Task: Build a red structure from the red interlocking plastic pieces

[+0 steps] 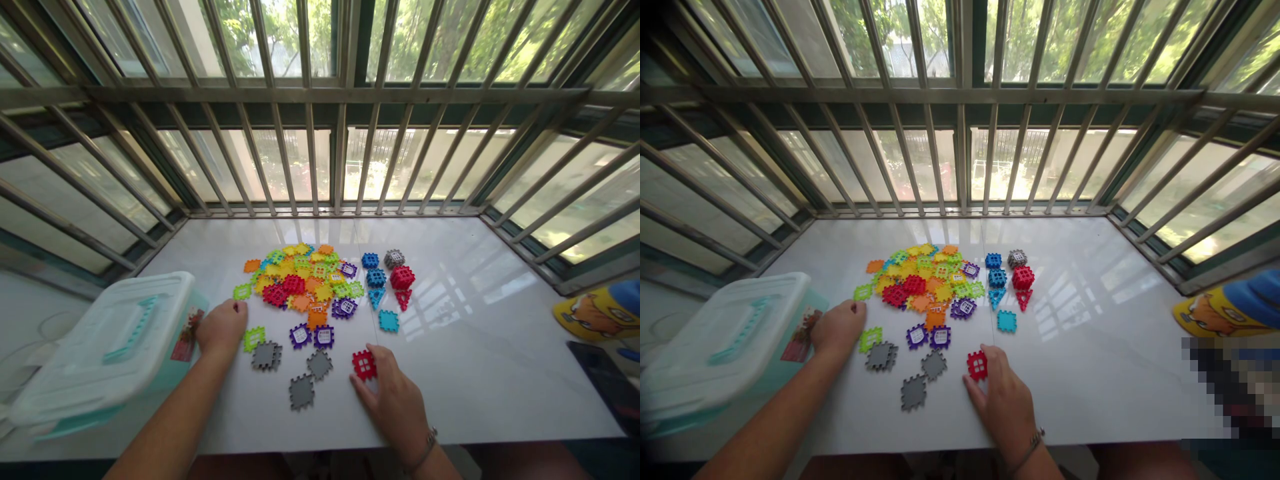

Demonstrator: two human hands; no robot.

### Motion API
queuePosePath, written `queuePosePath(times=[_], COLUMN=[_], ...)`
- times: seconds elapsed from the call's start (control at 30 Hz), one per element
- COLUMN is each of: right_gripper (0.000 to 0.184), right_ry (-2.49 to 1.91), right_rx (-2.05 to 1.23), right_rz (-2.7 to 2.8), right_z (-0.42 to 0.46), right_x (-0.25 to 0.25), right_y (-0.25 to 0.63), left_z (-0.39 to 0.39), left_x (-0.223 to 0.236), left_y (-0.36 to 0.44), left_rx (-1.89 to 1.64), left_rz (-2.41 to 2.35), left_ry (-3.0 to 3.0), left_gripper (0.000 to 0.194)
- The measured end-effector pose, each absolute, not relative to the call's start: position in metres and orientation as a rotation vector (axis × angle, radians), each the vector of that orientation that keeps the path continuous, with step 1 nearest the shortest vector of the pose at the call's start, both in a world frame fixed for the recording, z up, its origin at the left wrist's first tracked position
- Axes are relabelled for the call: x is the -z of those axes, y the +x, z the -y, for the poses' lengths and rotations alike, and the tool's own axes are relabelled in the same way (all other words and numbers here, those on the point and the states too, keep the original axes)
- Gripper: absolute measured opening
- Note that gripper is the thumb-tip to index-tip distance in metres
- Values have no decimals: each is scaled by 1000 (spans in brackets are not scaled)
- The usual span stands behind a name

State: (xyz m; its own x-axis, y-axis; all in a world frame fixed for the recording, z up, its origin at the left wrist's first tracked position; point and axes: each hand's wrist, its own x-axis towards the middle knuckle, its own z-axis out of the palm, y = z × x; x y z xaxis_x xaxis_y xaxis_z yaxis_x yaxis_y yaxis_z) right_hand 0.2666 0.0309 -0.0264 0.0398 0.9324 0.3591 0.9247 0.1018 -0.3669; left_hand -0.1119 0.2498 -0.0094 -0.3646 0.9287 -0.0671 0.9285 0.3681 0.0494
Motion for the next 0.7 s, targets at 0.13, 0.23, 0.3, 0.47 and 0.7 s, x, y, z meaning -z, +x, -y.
queuePosePath(times=[0.13,0.23,0.3,0.47,0.7], right_gripper=[51,50,50,51,55], right_ry=[-1800,-1785,-1779,-1806,-1756], right_rx=[-30,-39,-44,-63,-56], right_rz=[1862,1854,1848,1851,1886], right_z=[-31,-31,-31,-30,-29], right_x=[27,27,27,28,28], right_y=[267,267,267,266,269], left_z=[-250,-250,-250,-249,-249], left_x=[9,10,10,8,4], left_y=[-112,-113,-113,-111,-109], left_rx=[-16,-27,-29,1,18], left_rz=[-2523,-2523,-2526,-2528,-2519], left_ry=[1714,1719,1724,1717,1703], left_gripper=[63,62,62,63,64])
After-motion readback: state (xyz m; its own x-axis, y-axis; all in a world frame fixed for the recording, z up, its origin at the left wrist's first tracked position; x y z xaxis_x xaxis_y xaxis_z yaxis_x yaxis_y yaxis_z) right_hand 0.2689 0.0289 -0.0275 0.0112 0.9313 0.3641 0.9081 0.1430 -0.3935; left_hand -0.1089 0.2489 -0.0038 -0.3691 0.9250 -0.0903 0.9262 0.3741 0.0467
